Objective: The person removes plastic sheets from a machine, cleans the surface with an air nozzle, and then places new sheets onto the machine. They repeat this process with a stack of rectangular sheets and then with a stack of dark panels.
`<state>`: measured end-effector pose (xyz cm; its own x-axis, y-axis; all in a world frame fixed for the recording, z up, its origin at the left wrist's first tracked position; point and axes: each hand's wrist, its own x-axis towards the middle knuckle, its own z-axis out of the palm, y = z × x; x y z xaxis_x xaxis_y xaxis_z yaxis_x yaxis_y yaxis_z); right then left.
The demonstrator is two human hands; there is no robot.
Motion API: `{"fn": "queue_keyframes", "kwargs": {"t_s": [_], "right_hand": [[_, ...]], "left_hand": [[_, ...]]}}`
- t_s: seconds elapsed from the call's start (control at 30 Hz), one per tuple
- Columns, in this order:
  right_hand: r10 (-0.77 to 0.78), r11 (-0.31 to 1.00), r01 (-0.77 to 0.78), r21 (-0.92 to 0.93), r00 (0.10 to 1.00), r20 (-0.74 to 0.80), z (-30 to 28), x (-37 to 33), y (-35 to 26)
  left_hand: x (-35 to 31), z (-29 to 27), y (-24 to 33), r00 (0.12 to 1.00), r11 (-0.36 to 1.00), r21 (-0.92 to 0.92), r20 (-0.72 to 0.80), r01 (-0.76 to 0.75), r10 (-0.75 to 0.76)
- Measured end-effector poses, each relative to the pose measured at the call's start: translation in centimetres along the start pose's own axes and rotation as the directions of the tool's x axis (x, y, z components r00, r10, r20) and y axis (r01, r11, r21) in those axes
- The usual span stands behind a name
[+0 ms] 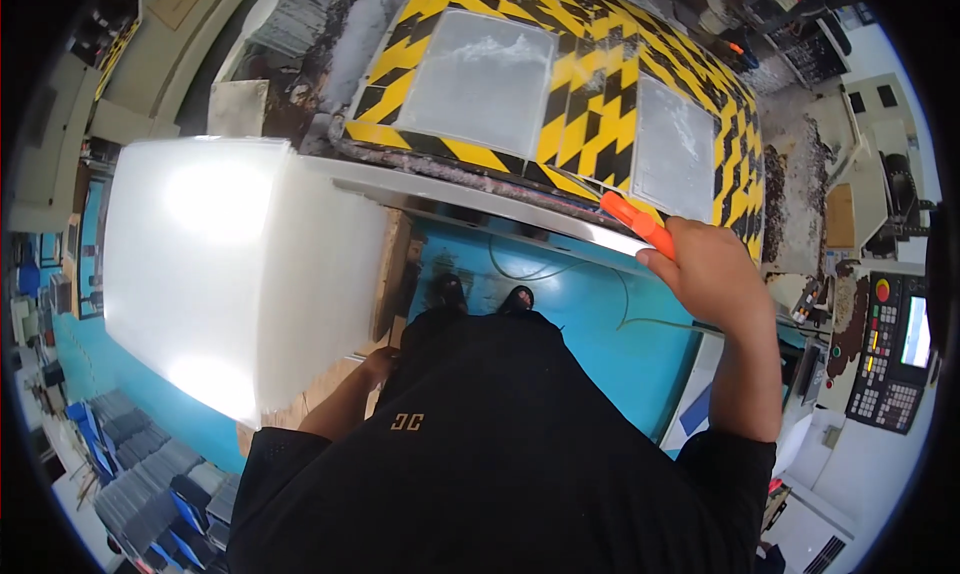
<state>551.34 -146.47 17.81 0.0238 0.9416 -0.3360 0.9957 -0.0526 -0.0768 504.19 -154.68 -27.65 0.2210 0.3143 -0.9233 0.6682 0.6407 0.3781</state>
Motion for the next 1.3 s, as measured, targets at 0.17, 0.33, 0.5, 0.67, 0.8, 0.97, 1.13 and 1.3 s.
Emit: {"fn": "queue_keyframes", "kwargs": {"t_s": [0.17, 0.33, 0.5, 0.67, 0.8, 0.97, 1.13, 1.3], "right_hand": [[-0.106, 0.994, 0.106, 0.005, 0.994, -0.026, 1.3, 3.4, -4.4], [-0.170, 0.984, 0.172, 0.037, 0.985, -0.035, 1.9, 7.1, -8.4], [-0.153, 0.988, 0.153, 0.012, 0.988, 0.003, 1.0, 8.2, -9.5], [-0.121, 0.991, 0.121, -0.056, 0.993, 0.003, 1.2, 6.3, -7.1], [-0.071, 0.993, 0.070, -0.099, 0.998, 0.000, 1.3, 3.5, -5.9], [0.027, 0.993, -0.030, -0.118, 0.999, -0.027, 2.1, 0.8, -4.2], [0.125, 0.987, -0.128, -0.094, 0.992, -0.034, 3.0, -0.1, -3.4], [0.125, 0.988, -0.135, -0.073, 0.984, -0.129, 4.1, 0.7, -2.4]], "left_hand": [[2.6, 0.3, -3.6, 0.997, 0.997, -0.020, -0.024, -0.073, 0.073], [2.5, 0.0, -4.0, 1.000, 0.992, -0.128, 0.006, -0.023, 0.024], [2.2, -0.1, -4.0, 0.993, 0.993, 0.009, -0.019, -0.116, 0.116], [2.9, 0.0, -5.1, 1.000, 0.986, -0.168, -0.019, 0.012, -0.015], [2.3, -0.4, -3.7, 1.000, 1.000, -0.012, -0.001, -0.008, 0.008], [3.1, -0.8, -3.3, 1.000, 0.999, 0.029, -0.002, -0.017, 0.017], [-0.6, -1.3, 1.9, 1.000, 0.996, 0.084, -0.023, 0.005, -0.003], [0.8, -1.6, 0.1, 0.997, 0.957, 0.280, -0.011, -0.071, 0.077]]}}
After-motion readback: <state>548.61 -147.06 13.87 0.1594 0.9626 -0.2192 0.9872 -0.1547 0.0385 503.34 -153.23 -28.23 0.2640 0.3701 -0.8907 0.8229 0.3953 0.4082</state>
